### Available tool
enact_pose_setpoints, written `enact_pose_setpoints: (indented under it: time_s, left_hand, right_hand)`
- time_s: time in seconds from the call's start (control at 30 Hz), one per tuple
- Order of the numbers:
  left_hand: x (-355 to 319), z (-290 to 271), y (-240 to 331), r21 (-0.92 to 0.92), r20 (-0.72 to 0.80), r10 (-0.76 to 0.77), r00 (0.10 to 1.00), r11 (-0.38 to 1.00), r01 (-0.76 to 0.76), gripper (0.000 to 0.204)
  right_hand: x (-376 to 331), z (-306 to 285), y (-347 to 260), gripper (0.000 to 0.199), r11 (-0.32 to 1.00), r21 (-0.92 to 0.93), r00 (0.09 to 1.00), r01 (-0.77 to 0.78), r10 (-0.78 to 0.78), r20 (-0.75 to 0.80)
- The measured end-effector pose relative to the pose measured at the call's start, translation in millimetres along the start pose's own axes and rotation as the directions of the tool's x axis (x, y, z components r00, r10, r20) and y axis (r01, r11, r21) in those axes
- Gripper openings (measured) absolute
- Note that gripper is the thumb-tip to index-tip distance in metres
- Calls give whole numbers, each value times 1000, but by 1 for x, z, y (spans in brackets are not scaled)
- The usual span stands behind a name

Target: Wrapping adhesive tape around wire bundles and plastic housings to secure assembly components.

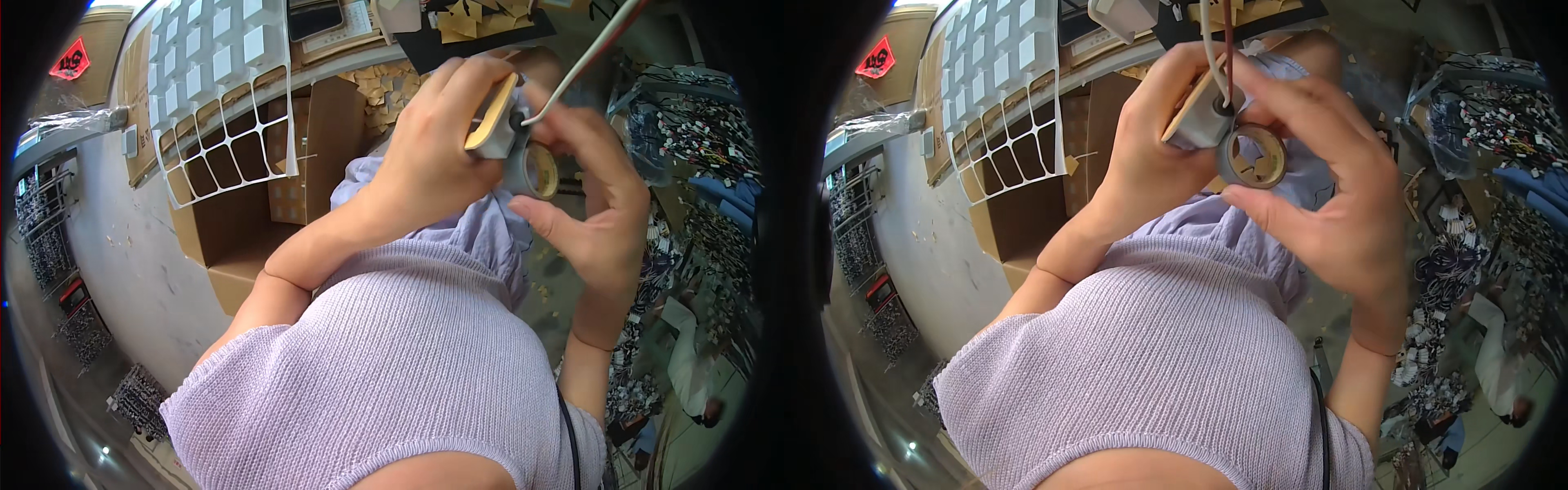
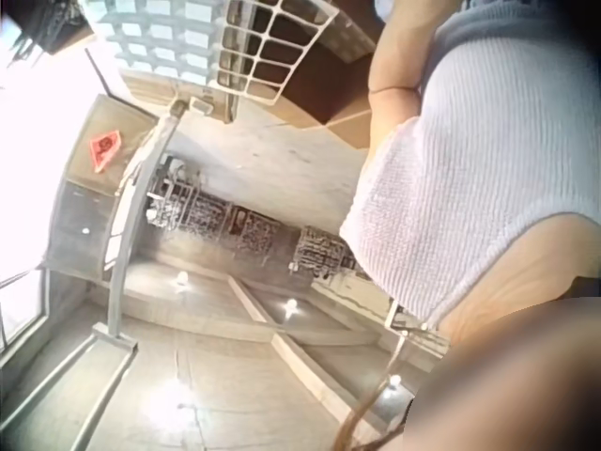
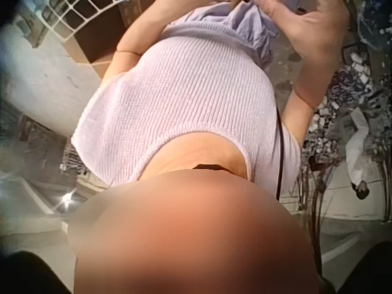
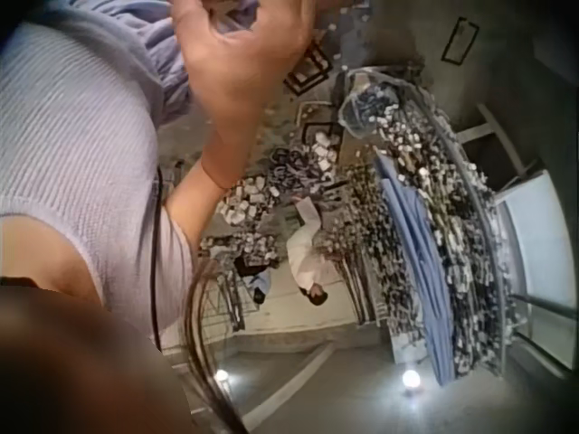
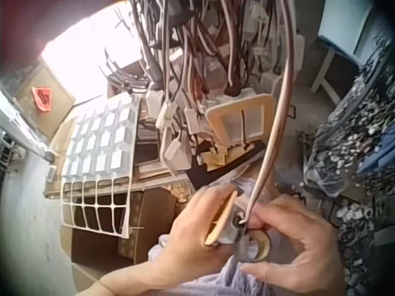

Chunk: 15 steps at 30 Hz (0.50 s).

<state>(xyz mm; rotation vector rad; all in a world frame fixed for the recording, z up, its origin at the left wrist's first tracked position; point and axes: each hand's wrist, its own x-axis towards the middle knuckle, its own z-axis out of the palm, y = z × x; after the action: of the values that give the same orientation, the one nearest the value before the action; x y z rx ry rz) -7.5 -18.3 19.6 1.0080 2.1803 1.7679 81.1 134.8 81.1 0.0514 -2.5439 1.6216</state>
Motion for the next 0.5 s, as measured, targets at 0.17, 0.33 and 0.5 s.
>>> enact_pose_setpoints:
  time_s: [0.17,0.33,0.5]
  left_hand:
    - [3,-1,3,-20,33,-39,999,999,40,54]
    - [-1,-17,4,-592,765,-89,637,290,752,43]
    - [-7,-14,2,-272,882,362,302,-131,953,53]
  right_hand:
    - [-6,20,-13,84,933,345,980,-100,152,-126]
    - [7,-12,11,66,937,290,977,-197,211,-15]
    - [54,-10,51,67,845,498,832,192,-410,374]
